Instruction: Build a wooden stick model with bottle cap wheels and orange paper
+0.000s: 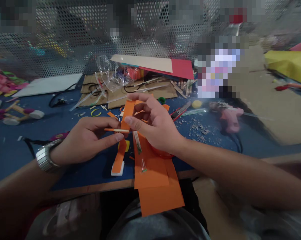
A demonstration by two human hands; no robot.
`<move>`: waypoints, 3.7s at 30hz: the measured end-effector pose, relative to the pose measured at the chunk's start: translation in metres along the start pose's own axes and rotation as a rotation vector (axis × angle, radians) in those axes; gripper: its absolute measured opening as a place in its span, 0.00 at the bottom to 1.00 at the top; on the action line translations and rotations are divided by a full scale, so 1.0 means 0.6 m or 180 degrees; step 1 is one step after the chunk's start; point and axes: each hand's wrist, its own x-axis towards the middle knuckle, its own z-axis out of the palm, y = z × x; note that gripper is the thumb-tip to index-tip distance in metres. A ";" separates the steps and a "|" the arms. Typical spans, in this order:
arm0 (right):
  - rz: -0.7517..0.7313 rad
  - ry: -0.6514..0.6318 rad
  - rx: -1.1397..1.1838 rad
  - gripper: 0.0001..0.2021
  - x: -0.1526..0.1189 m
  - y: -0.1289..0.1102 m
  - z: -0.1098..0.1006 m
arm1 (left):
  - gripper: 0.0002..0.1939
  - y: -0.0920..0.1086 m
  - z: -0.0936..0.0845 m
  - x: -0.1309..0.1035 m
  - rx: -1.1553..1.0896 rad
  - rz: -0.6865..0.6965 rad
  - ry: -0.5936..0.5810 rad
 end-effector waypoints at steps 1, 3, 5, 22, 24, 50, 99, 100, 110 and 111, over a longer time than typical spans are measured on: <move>0.0065 -0.0087 0.0113 0.26 -0.001 -0.002 0.000 | 0.06 0.000 0.000 0.000 -0.0012 0.0000 0.0030; 0.0149 -0.0195 0.0248 0.23 -0.004 -0.007 0.000 | 0.06 -0.002 0.000 -0.001 -0.0053 -0.0006 0.0073; 0.0154 -0.0179 0.0193 0.23 -0.006 -0.010 0.000 | 0.06 -0.004 0.000 -0.002 -0.0097 -0.0039 0.0090; -0.0072 -0.0110 -0.0038 0.03 -0.007 -0.020 0.003 | 0.09 -0.003 -0.002 -0.001 -0.0001 -0.0047 -0.0008; -0.0014 -0.0166 -0.0011 0.03 -0.008 -0.021 0.000 | 0.08 -0.002 -0.002 -0.001 -0.0020 -0.0015 0.0036; -0.1569 -0.0426 -0.1440 0.06 0.005 -0.006 -0.017 | 0.06 -0.008 0.004 -0.002 -0.0117 0.0037 0.0148; -0.0763 -0.0014 -0.0522 0.10 -0.017 0.002 0.009 | 0.10 0.000 0.006 -0.002 0.0110 0.0230 0.0306; -0.0770 -0.0007 -0.0565 0.10 -0.017 0.001 0.009 | 0.10 0.000 0.005 -0.002 0.0128 0.0215 0.0303; -0.0675 0.0027 -0.0719 0.08 -0.016 -0.006 0.010 | 0.05 -0.007 0.011 -0.004 -0.0135 0.0011 0.0431; -0.0682 0.0007 -0.0709 0.08 -0.016 -0.006 0.010 | 0.04 -0.007 0.011 -0.004 -0.0114 0.0018 0.0428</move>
